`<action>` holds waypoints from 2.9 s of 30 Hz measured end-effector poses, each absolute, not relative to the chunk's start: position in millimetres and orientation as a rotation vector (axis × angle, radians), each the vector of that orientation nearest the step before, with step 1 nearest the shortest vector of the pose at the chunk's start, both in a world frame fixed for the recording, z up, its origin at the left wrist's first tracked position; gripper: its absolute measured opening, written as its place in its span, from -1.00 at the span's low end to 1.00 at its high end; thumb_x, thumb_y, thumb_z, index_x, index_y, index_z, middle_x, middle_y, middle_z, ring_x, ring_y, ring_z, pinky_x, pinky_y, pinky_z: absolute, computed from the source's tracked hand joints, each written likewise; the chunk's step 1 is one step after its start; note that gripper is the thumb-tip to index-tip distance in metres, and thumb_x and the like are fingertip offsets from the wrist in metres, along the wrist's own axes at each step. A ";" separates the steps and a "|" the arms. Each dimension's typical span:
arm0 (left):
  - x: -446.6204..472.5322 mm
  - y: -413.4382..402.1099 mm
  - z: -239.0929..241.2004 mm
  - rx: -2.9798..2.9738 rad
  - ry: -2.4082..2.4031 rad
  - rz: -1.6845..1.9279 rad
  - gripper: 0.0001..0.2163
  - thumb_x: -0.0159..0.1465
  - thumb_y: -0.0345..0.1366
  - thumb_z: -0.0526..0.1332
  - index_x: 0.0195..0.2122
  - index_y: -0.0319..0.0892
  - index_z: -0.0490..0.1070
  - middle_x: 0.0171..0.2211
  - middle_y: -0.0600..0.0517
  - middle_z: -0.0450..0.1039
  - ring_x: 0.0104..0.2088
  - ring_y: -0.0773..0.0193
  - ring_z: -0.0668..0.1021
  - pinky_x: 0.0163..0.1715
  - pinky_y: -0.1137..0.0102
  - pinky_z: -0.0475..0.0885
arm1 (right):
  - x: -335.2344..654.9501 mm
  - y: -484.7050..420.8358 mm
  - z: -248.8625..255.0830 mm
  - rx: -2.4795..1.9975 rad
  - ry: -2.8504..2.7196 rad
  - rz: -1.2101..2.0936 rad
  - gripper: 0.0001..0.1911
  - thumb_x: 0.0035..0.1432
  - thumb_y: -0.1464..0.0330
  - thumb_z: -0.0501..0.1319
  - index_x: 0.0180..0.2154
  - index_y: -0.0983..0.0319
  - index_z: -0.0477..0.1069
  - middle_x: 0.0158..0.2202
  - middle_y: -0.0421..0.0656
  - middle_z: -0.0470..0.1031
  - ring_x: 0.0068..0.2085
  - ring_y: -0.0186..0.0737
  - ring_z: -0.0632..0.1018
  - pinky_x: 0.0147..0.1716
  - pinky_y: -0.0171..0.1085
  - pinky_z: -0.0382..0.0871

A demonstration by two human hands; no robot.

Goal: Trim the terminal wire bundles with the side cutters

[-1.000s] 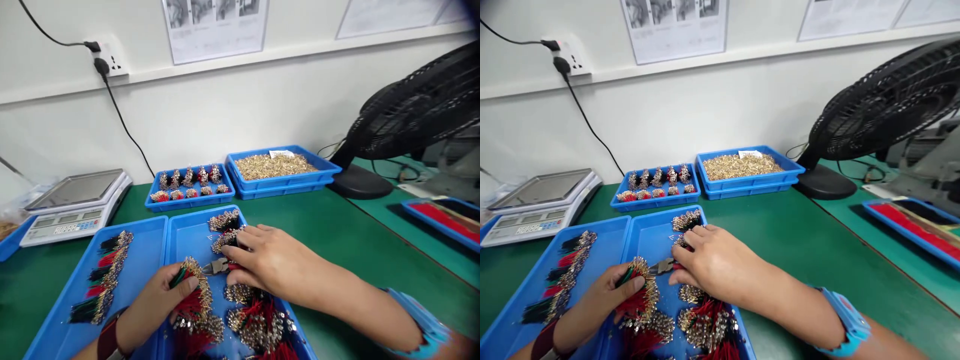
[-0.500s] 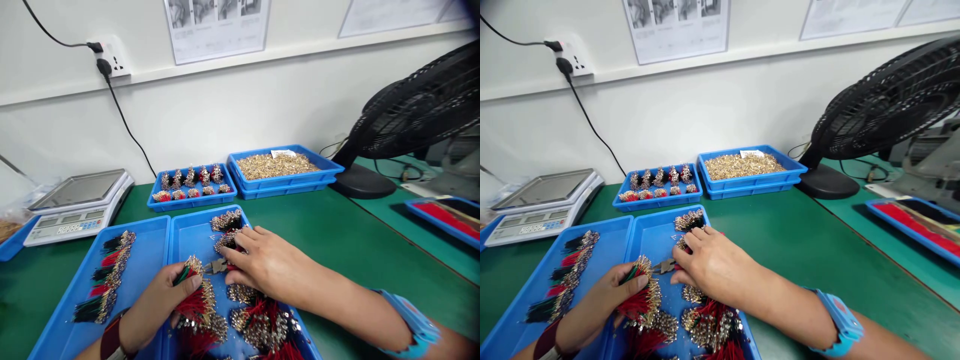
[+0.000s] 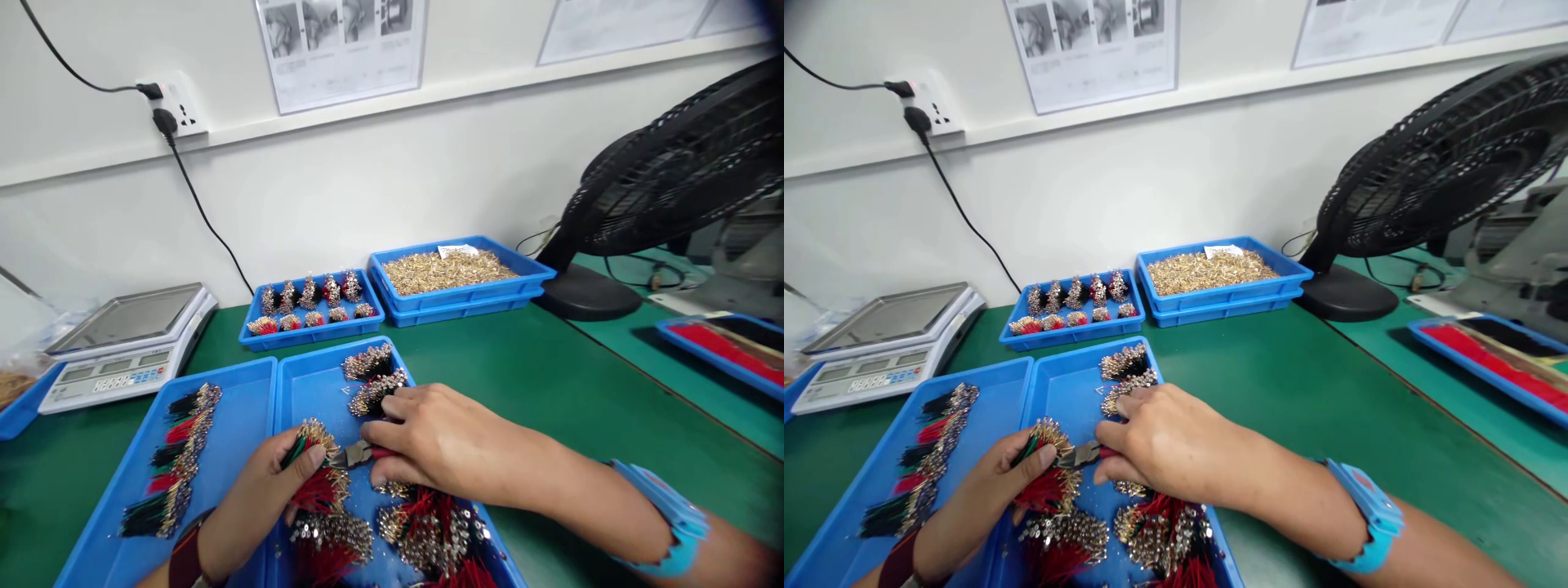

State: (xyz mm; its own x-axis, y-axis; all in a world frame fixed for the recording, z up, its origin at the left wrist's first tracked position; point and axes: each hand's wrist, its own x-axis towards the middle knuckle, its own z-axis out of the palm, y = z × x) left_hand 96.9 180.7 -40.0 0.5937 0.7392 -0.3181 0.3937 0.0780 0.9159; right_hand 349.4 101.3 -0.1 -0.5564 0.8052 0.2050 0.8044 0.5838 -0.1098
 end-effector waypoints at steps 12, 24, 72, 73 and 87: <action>90.7 183.0 -37.3 1.402 0.894 0.249 -0.46 0.15 0.19 0.38 -0.23 -0.27 0.50 -0.54 0.12 0.39 -0.65 0.49 0.27 -0.75 0.59 0.16 | 355.2 106.2 -4.5 -1.358 -2.546 -0.069 -0.48 0.42 -0.07 0.00 -0.11 0.19 0.47 -0.31 -0.12 0.45 -0.31 -0.14 0.42 -0.31 -0.17 0.18; 88.6 179.4 -35.1 1.311 0.863 0.269 -0.49 0.13 0.18 0.41 -0.27 -0.25 0.51 -0.56 0.13 0.40 -0.68 0.49 0.25 -0.75 0.58 0.16 | 352.9 104.3 1.6 -1.315 -2.565 -0.014 -0.55 0.45 0.00 0.04 -0.21 0.21 0.45 -0.39 -0.16 0.43 -0.35 -0.20 0.39 -0.38 -0.19 0.13; 89.1 184.2 -37.5 1.491 0.861 0.209 -0.47 0.19 0.22 0.33 -0.27 -0.26 0.50 -0.55 0.13 0.37 -0.65 0.48 0.24 -0.70 0.56 0.15 | 353.0 103.1 4.0 -1.262 -2.633 0.014 -0.54 0.47 0.01 0.02 -0.24 0.22 0.45 -0.44 -0.20 0.42 -0.43 -0.26 0.38 -0.46 -0.19 0.01; 89.1 183.3 -37.6 1.487 0.859 0.214 -0.47 0.19 0.21 0.34 -0.27 -0.26 0.50 -0.55 0.14 0.36 -0.65 0.48 0.23 -0.70 0.56 0.15 | 353.3 102.7 4.8 -1.258 -2.629 0.034 -0.54 0.47 0.01 0.03 -0.23 0.22 0.45 -0.44 -0.20 0.42 -0.42 -0.25 0.38 -0.46 -0.19 0.01; 86.2 182.9 -35.9 1.396 0.834 0.278 -0.49 0.18 0.17 0.39 -0.26 -0.26 0.50 -0.54 0.13 0.37 -0.64 0.49 0.26 -0.69 0.57 0.14 | 354.9 107.8 -1.6 -1.288 -2.536 -0.064 -0.49 0.45 -0.04 -0.01 -0.18 0.23 0.46 -0.35 -0.15 0.42 -0.33 -0.17 0.38 -0.34 -0.18 0.12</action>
State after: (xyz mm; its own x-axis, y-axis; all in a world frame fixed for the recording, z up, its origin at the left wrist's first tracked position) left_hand 86.2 182.9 -35.9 0.6936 0.6295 -0.3501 0.2937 0.1967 0.9354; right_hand 354.9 107.8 -1.6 -0.5557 0.7827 0.2803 0.7959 0.5983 -0.0926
